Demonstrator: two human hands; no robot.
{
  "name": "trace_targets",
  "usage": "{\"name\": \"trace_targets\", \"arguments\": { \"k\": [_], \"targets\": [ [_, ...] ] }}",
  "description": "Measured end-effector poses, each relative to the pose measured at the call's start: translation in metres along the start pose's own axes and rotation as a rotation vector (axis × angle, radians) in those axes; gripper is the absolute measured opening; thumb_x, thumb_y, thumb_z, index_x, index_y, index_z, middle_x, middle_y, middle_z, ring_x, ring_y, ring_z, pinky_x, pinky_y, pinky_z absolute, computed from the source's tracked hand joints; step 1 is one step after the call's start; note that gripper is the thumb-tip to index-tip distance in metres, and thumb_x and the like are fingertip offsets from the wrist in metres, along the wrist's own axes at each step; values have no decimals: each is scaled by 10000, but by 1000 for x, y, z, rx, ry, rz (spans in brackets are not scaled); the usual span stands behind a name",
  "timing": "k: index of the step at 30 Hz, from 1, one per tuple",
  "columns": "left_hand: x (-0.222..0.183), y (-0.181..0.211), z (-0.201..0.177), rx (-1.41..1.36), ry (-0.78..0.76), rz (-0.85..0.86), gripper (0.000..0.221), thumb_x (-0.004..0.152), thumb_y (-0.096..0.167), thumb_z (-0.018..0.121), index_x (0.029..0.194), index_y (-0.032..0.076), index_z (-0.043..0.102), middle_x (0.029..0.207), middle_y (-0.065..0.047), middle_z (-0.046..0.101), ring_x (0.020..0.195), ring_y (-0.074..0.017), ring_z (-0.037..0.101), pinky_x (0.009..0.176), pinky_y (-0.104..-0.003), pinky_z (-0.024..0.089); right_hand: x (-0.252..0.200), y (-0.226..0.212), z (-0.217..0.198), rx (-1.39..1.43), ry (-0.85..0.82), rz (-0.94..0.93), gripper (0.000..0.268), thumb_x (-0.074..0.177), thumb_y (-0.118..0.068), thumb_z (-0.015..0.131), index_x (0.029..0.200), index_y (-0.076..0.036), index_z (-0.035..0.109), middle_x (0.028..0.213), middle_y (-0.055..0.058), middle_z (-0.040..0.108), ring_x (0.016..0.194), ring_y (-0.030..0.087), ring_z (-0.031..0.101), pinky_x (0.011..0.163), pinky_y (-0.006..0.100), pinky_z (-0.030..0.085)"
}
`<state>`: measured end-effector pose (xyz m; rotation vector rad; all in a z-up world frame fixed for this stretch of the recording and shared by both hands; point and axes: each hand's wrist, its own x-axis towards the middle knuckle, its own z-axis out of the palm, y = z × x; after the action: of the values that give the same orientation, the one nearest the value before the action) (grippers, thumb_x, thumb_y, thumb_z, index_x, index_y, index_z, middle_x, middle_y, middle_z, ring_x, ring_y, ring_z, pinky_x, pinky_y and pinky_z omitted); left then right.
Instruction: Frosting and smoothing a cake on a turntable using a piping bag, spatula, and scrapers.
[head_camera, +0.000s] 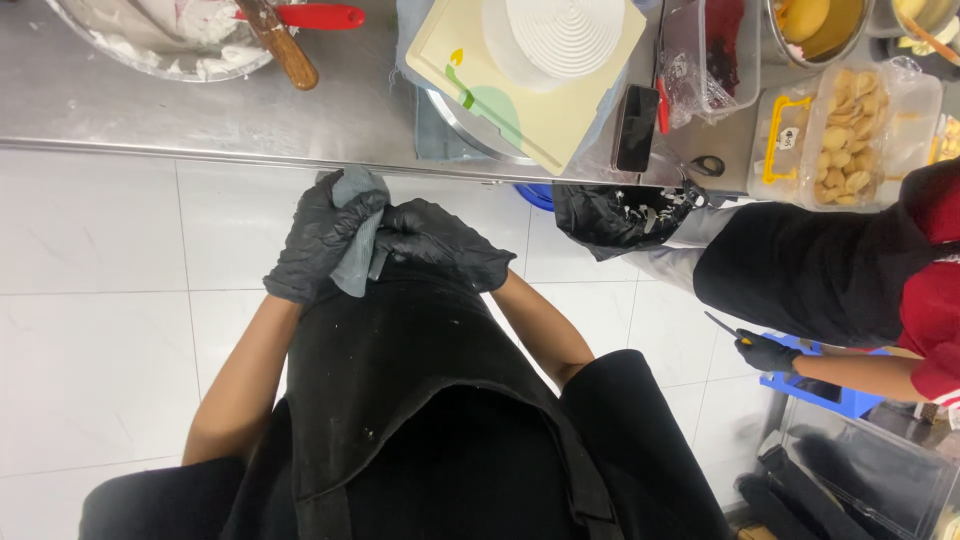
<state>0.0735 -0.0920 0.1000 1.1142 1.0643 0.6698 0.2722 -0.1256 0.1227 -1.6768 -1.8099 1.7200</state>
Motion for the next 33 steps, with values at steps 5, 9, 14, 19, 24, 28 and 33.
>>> {"name": "trace_targets", "arguments": {
  "k": [5,9,14,19,24,28,33],
  "targets": [
    [-16,20,17,-55,160,-6,351,1025,330,672,1113,-9,687,937,-72,728,864,-144,672,795,-298,556,-18,-14,14,240,80,-241,348,991,-317,608,1191,-46,697,838,67,760,723,189,702,684,313,543],
    [0,-1,18,-559,149,20,354,1071,341,644,1003,-5,678,900,-85,707,820,-149,661,731,-310,597,-18,8,34,54,332,-418,242,998,-217,665,1131,-26,731,840,101,763,754,210,738,676,314,558],
    [48,-115,-46,-461,138,1,494,1054,471,526,1172,5,637,984,-88,717,830,-182,674,751,-345,595,-29,45,29,119,428,-391,240,949,-181,682,1070,13,755,817,111,755,692,204,720,646,312,553],
    [-2,-8,-7,-1051,-121,-262,662,1033,567,387,1397,29,519,1156,-100,671,972,-222,697,860,-387,617,-22,66,18,536,261,-207,275,967,-231,706,1038,26,771,760,84,720,644,169,653,625,311,546],
    [-6,-48,24,-397,28,34,554,1052,348,695,1440,6,497,1280,-113,668,1124,-176,659,974,-336,545,1,38,19,319,29,-155,413,984,-410,598,1124,-41,723,782,48,723,627,137,652,589,298,525],
    [-1,-13,38,-665,224,-14,406,961,279,764,1182,-16,594,1008,-109,686,780,-215,706,689,-375,589,11,42,52,322,177,-193,429,1021,-395,572,1292,-66,614,750,81,712,634,178,671,608,331,537],
    [26,-23,33,-803,379,-110,331,936,304,794,997,-6,695,847,-102,712,662,-177,678,594,-326,575,9,23,57,-365,470,-368,322,1025,-318,579,1197,-70,689,785,122,725,663,314,697,589,426,520]
  ]
}}
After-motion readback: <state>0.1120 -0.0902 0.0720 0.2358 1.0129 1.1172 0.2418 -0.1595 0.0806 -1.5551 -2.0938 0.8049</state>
